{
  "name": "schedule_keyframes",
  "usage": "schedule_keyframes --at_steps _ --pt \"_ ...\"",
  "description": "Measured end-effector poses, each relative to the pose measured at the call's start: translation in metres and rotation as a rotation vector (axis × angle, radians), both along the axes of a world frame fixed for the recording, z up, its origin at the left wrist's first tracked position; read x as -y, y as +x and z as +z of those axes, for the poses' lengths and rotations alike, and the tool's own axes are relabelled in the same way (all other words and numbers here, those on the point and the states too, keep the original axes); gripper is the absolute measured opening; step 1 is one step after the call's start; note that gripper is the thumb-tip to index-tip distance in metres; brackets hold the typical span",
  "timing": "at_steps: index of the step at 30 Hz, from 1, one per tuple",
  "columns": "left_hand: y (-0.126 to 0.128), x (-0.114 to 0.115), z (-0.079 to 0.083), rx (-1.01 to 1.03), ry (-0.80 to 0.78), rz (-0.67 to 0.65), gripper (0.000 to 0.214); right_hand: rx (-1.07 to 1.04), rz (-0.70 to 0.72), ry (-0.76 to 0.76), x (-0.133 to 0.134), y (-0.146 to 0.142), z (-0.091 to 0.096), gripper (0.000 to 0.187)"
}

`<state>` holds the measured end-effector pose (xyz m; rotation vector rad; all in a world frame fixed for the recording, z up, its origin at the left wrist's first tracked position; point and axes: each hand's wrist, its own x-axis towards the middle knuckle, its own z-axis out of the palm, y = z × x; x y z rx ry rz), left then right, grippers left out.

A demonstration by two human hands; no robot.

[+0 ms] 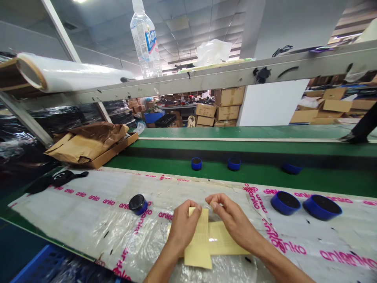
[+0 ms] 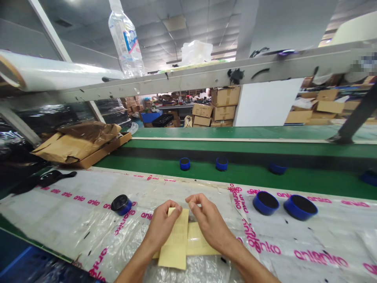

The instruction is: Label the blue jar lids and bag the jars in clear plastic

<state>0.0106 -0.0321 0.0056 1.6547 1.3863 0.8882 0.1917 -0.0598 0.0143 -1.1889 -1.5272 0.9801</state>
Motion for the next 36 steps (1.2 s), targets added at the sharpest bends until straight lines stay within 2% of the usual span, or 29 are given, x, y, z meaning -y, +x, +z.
schedule_keyframes --at_steps 3,7,9,11,14,15,17,19,21,25,30,36 --pt "0.000 -0.002 -0.002 -0.106 0.105 0.003 0.008 -0.093 -0.008 -0.072 -0.005 0.002 -0.003 0.027" --pt "0.001 -0.004 0.000 -0.177 0.240 -0.011 0.021 -0.136 -0.021 -0.114 -0.009 0.002 -0.005 0.030" --pt "-0.005 -0.004 0.001 -0.216 0.339 0.038 0.019 -0.147 -0.032 -0.135 -0.008 0.003 -0.004 0.033" --pt "-0.021 -0.004 0.002 -0.276 0.515 0.179 0.020 -0.156 -0.050 -0.157 -0.006 0.005 -0.003 0.037" --pt "-0.060 -0.005 0.002 -0.383 0.758 0.522 0.031 -0.158 -0.084 -0.180 -0.005 0.009 -0.003 0.044" --pt "-0.075 -0.005 0.001 -0.400 0.765 0.631 0.040 -0.159 -0.092 -0.189 -0.006 0.009 -0.003 0.046" --pt "-0.104 -0.008 0.000 -0.348 0.601 0.752 0.064 -0.168 -0.098 -0.214 -0.007 0.009 -0.002 0.049" --pt "-0.129 -0.012 -0.003 -0.235 0.352 0.719 0.082 -0.183 -0.099 -0.249 -0.009 0.007 0.001 0.052" --pt "-0.146 -0.018 -0.006 -0.142 0.198 0.638 0.086 -0.205 -0.088 -0.274 -0.010 0.003 0.006 0.052" --pt "-0.156 -0.029 -0.013 -0.026 0.155 0.560 0.075 -0.266 -0.012 -0.304 -0.013 -0.008 0.018 0.044" --pt "-0.135 -0.039 -0.011 0.153 0.143 0.417 0.063 -0.333 0.084 -0.291 -0.023 -0.021 0.029 0.037" --pt "-0.077 -0.045 -0.001 0.214 0.204 0.218 0.057 -0.365 0.084 -0.250 -0.044 -0.042 0.034 0.034"
